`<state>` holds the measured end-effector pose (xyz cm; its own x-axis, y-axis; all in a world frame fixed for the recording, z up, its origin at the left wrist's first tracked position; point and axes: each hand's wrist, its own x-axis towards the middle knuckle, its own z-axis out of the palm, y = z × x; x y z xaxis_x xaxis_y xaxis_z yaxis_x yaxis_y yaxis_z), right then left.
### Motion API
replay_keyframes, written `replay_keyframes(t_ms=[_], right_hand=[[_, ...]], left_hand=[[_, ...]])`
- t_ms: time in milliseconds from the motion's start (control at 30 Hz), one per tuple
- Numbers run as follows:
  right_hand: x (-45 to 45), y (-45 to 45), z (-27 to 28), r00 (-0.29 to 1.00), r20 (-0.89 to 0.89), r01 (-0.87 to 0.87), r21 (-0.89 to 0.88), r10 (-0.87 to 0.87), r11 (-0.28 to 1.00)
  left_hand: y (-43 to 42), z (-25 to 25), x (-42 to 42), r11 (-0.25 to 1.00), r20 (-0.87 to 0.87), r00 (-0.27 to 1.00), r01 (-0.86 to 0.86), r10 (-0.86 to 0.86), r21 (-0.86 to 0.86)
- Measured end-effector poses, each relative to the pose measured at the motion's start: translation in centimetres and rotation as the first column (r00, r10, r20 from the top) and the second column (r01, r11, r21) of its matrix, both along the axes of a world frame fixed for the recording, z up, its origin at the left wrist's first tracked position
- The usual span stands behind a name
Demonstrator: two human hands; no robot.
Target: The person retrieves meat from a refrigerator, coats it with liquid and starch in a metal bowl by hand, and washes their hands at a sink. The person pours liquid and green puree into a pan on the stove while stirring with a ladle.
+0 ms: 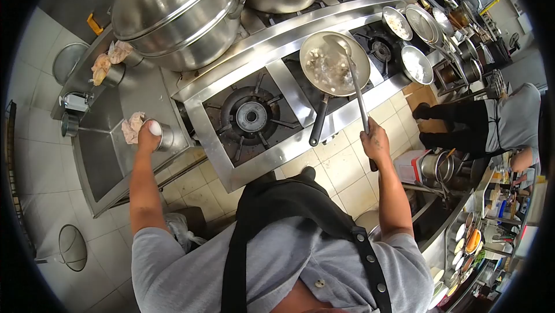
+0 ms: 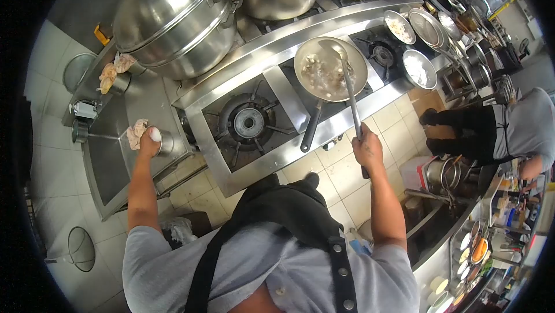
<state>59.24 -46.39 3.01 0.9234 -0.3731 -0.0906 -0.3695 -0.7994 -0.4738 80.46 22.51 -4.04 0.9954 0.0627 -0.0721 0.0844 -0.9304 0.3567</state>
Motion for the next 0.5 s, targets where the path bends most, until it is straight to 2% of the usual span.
replay_keyframes(t_ms=[67, 100, 167, 233, 333, 433, 467, 500], right_hand=[[0.4, -0.3, 0.1, 0.999, -0.013, -0.041, -0.275, 0.039, 0.961], [0.7, -0.7, 0.2, 0.988, -0.137, -0.11, -0.339, 0.067, 0.934], [0.6, -1.7, -0.6, 0.965, -0.24, -0.204, -0.458, 0.101, 0.865], [0.3, -2.0, -0.5, 0.928, -0.36, -0.286, -0.522, 0.096, 0.804], [-1.3, -2.7, -0.5, 0.926, -0.362, -0.297, -0.53, 0.104, 0.795], [-2.6, -3.0, 0.2, 0.945, -0.309, -0.227, -0.372, 0.11, 0.9], [-3.3, -3.9, -0.9, 0.977, -0.172, -0.159, -0.216, 0.123, 0.963], [-4.1, -5.2, -2.8, 0.992, -0.036, -0.118, -0.034, 0.117, 0.992]], left_hand=[[-0.2, -0.2, 0.0, 1.0, 0.06, 0.998, 0.017, -0.018, 0.014], [-0.2, -0.2, -0.1, 1.0, 0.075, 0.997, 0.02, -0.022, 0.024], [-1.1, 0.7, -0.4, 0.999, 0.104, 0.994, 0.021, -0.025, 0.044], [-0.7, 0.2, -0.3, 0.999, 0.117, 0.993, 0.016, -0.022, 0.047], [-0.9, 0.1, -0.7, 0.999, 0.144, 0.989, -0.021, 0.017, 0.029], [-0.7, -0.2, -0.6, 0.998, 0.11, 0.992, -0.062, 0.063, -0.019], [-0.1, -0.5, -0.4, 0.996, 0.088, 0.992, -0.083, 0.086, -0.033], [1.6, -2.1, 0.1, 0.997, 0.139, 0.99, -0.034, 0.025, 0.062]])
